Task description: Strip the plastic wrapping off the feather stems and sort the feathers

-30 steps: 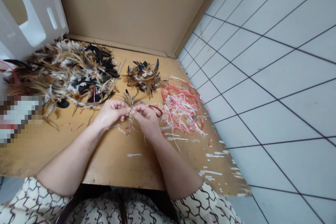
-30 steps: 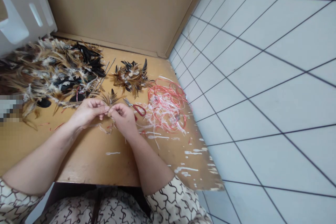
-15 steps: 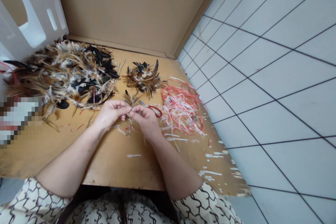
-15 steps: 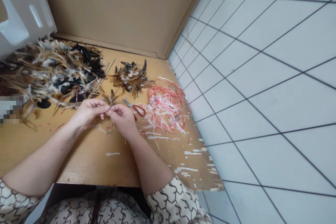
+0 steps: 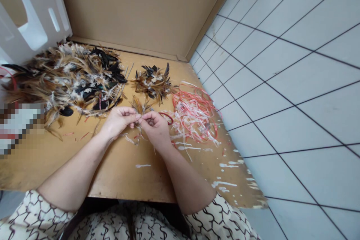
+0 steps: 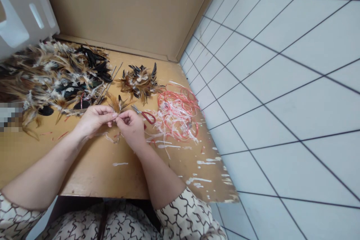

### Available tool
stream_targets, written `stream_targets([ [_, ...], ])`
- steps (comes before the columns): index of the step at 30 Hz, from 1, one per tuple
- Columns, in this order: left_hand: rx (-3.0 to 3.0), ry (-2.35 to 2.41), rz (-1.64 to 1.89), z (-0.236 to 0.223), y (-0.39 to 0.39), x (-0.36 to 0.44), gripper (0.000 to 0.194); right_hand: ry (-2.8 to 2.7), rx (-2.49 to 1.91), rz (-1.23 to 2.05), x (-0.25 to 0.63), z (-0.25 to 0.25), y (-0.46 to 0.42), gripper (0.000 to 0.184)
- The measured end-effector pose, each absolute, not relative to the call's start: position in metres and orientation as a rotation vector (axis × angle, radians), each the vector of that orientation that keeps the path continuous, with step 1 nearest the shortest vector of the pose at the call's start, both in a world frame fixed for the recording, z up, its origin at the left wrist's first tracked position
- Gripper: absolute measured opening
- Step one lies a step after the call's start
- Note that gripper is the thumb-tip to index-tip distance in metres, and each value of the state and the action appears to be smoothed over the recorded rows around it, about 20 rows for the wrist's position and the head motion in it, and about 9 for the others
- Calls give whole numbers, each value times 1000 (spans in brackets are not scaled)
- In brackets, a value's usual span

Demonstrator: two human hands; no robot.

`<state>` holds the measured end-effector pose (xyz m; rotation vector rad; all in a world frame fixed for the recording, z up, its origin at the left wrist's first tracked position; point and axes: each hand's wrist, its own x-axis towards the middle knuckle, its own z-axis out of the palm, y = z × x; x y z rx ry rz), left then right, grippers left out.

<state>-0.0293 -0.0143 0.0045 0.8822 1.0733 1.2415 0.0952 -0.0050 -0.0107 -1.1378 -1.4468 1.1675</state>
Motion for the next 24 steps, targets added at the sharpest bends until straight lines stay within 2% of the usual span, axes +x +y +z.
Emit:
stream_targets([
  [24, 1050, 1168, 1211, 0, -16, -29, 24, -1439, -1171, 1172, 95, -3, -7, 17],
])
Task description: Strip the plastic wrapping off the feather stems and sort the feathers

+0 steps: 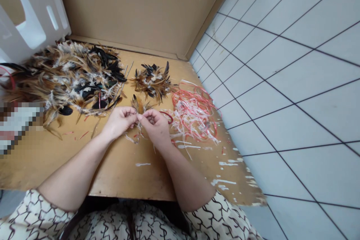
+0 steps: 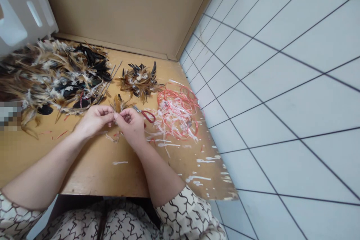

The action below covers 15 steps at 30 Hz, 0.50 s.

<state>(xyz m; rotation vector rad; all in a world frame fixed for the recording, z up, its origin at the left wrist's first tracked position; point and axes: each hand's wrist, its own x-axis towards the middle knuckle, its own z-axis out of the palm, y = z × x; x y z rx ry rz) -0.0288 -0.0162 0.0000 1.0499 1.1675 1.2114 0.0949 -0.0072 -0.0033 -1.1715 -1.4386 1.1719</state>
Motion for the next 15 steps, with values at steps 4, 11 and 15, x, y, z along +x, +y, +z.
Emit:
stream_targets([
  [4, 1071, 1173, 1197, -1, -16, -28, 24, -1451, -1162, 1150, 95, -5, -6, 14],
  [11, 920, 1082, 1271, 1, -14, -29, 27, -1476, -1136, 1150, 94, -5, -8, 14],
  [15, 839, 1062, 1309, 2, -14, -29, 28, -1537, -1111, 1131, 94, -7, -10, 13],
])
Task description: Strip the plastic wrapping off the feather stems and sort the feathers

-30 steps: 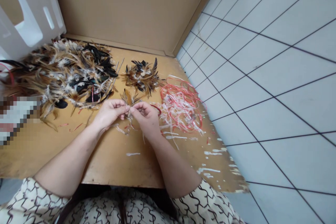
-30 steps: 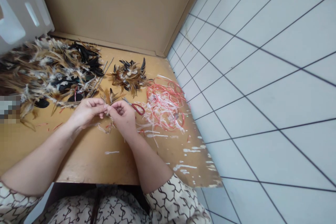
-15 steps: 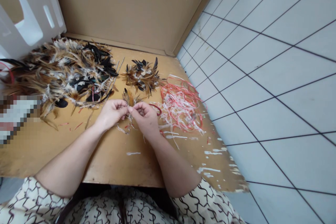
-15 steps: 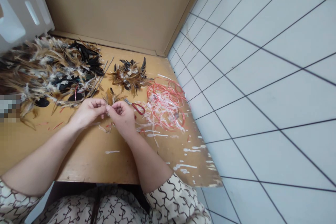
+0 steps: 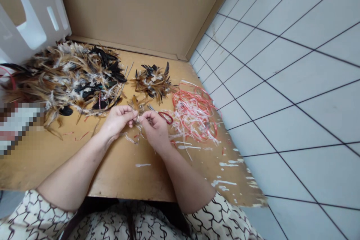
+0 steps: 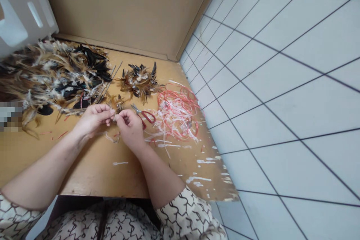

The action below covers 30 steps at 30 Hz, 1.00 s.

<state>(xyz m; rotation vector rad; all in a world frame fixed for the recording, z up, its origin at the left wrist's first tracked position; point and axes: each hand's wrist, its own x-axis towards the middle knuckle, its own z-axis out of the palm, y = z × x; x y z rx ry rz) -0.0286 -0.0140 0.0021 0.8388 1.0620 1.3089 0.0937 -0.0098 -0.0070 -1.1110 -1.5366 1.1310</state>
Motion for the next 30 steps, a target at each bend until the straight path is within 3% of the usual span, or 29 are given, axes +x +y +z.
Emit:
stream_targets([
  [10, 698, 1109, 1459, 4, -11, -35, 26, -1658, -1039, 1083, 92, -6, -20, 12],
  [19, 811, 1069, 1403, 3, -14, -29, 28, -1363, -1038, 1379, 92, -10, -6, 20],
  [26, 857, 1098, 1369, 2, -13, -30, 24, -1372, -1091, 1307, 97, -10, -4, 14],
  [30, 807, 1188, 1544, 2, -8, -42, 22, -1429, -1127, 1167, 102, -8, 0, 9],
])
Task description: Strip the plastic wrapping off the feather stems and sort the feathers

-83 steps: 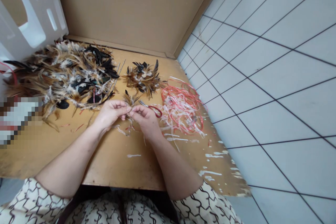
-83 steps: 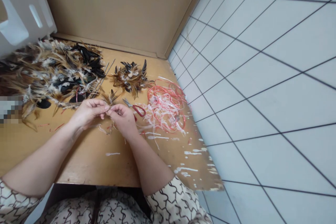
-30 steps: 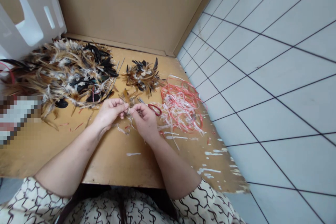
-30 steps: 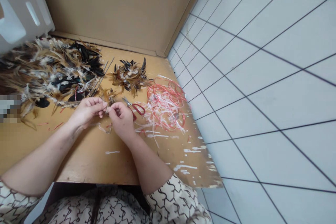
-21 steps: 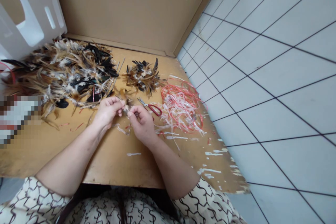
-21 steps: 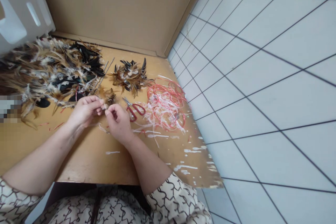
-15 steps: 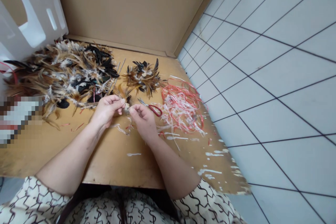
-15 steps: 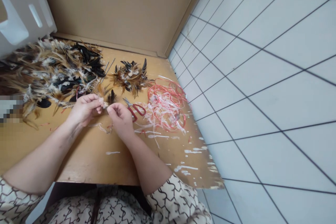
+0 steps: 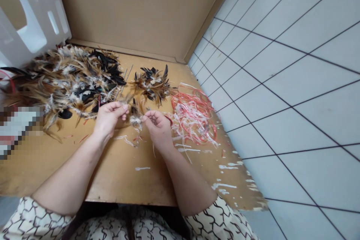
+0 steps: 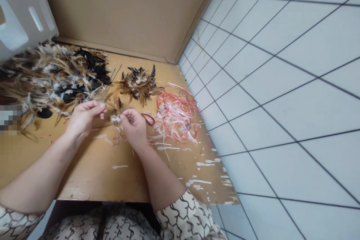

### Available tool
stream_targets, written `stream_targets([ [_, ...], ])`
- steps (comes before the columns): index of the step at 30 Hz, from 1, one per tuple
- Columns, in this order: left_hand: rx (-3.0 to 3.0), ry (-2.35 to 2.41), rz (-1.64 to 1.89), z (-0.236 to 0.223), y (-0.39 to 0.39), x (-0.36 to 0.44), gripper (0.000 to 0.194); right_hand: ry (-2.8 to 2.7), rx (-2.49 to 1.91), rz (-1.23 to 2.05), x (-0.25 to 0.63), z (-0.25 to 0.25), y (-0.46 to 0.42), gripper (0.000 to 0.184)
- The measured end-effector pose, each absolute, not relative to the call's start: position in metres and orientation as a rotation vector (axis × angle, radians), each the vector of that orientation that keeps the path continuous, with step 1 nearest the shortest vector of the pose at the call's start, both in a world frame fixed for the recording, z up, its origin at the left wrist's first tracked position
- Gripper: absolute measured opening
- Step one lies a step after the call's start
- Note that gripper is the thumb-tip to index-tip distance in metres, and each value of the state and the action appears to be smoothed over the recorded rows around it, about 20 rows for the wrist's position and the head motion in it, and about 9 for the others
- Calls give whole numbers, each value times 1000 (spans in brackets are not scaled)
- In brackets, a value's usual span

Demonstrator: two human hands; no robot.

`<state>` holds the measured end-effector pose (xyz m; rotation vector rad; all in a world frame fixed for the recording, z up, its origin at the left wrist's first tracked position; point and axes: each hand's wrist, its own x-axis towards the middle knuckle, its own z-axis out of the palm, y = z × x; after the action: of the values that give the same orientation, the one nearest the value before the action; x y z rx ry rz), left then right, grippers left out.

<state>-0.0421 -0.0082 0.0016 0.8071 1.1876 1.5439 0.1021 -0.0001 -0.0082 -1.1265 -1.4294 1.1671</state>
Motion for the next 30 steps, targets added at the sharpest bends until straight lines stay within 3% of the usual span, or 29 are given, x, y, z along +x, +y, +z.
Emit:
stream_targets([
  [5, 1012, 1330, 1685, 2, -10, -45, 14, -1709, -1145, 944, 105, -12, 2, 4],
  [12, 1142, 1288, 1290, 3, -16, -31, 19, -1997, -1048, 702, 108, -10, 0, 9],
  [23, 806, 1068, 1089, 2, -14, -32, 24, -1998, -1039, 624, 108, -9, 0, 9],
  [30, 669, 1061, 1236, -1, -9, -34, 19, -2061, -1480, 446, 122, -3, 15, 13],
])
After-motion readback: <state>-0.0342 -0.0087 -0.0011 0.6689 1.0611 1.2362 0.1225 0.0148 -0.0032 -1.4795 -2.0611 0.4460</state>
